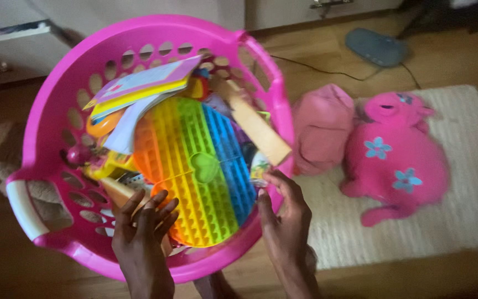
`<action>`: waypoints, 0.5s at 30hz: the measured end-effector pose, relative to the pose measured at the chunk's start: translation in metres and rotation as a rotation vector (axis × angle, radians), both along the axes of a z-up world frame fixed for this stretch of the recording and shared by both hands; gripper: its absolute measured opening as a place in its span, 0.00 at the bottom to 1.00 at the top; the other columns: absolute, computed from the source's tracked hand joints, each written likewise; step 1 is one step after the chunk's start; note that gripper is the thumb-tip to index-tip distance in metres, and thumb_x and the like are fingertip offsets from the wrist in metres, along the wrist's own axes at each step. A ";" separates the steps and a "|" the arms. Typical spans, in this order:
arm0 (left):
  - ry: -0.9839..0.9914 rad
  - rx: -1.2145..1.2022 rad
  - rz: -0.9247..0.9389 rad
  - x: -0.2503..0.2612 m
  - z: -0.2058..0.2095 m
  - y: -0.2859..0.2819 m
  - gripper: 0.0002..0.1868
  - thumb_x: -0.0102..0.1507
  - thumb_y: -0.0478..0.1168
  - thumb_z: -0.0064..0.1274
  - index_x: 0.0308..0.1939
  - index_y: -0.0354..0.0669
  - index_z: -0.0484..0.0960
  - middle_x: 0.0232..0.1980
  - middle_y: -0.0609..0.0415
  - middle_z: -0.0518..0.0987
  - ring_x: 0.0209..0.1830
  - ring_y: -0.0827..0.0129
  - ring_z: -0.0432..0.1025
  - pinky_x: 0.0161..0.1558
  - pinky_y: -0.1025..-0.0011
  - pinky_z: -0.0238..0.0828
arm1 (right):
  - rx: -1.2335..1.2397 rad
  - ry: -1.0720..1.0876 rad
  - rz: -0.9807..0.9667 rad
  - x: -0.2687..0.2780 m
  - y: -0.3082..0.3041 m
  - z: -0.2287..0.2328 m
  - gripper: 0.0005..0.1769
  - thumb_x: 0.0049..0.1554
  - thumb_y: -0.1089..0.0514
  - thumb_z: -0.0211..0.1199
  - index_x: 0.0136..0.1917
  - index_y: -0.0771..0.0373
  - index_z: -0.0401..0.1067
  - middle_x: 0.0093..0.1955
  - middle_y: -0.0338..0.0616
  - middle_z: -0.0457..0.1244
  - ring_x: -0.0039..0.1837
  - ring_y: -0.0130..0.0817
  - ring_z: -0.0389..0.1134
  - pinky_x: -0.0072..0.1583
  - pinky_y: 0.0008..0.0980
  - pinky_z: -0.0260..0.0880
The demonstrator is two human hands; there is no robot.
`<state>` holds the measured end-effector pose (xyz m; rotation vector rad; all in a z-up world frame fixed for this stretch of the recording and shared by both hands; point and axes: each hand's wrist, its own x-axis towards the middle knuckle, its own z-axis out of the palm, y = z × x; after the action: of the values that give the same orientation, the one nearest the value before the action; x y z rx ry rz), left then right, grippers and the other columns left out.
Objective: The person empties a laundry basket full of toys by placing a plush pig, books, a plastic pop-it, and various plastic toy items onto a white rug on the floor.
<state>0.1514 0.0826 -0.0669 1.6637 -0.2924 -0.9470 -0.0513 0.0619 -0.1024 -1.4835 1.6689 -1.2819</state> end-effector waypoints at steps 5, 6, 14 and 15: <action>0.019 0.030 0.098 0.031 -0.038 0.034 0.21 0.68 0.36 0.46 0.64 0.37 0.72 0.53 0.44 0.84 0.49 0.61 0.80 0.42 0.70 0.69 | -0.009 -0.032 0.064 0.021 0.022 -0.039 0.14 0.58 0.67 0.60 0.58 0.66 0.76 0.60 0.50 0.71 0.63 0.38 0.73 0.64 0.34 0.71; 0.030 0.007 0.117 0.039 -0.045 0.042 0.20 0.68 0.37 0.47 0.64 0.37 0.73 0.52 0.44 0.84 0.47 0.60 0.80 0.38 0.70 0.65 | -0.040 -0.029 0.079 0.025 0.024 -0.046 0.13 0.60 0.67 0.59 0.58 0.65 0.76 0.61 0.50 0.71 0.63 0.37 0.73 0.64 0.34 0.72; 0.044 -0.112 0.123 0.061 -0.066 0.082 0.21 0.64 0.34 0.51 0.62 0.36 0.73 0.53 0.48 0.83 0.47 0.66 0.81 0.41 0.73 0.75 | 0.032 0.008 0.206 0.052 0.015 -0.045 0.14 0.59 0.61 0.62 0.58 0.63 0.77 0.59 0.46 0.71 0.58 0.35 0.73 0.59 0.34 0.73; 0.012 -0.106 0.107 0.058 -0.069 0.078 0.21 0.64 0.34 0.51 0.62 0.35 0.73 0.53 0.49 0.83 0.47 0.67 0.81 0.43 0.73 0.77 | 0.066 0.034 0.199 0.057 0.014 -0.046 0.14 0.58 0.60 0.63 0.57 0.62 0.78 0.58 0.45 0.72 0.56 0.34 0.73 0.57 0.33 0.73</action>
<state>0.2094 0.1609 -0.1360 1.5603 -0.2390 -0.8468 0.0061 0.0757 -0.1487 -1.5952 1.5266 -1.0909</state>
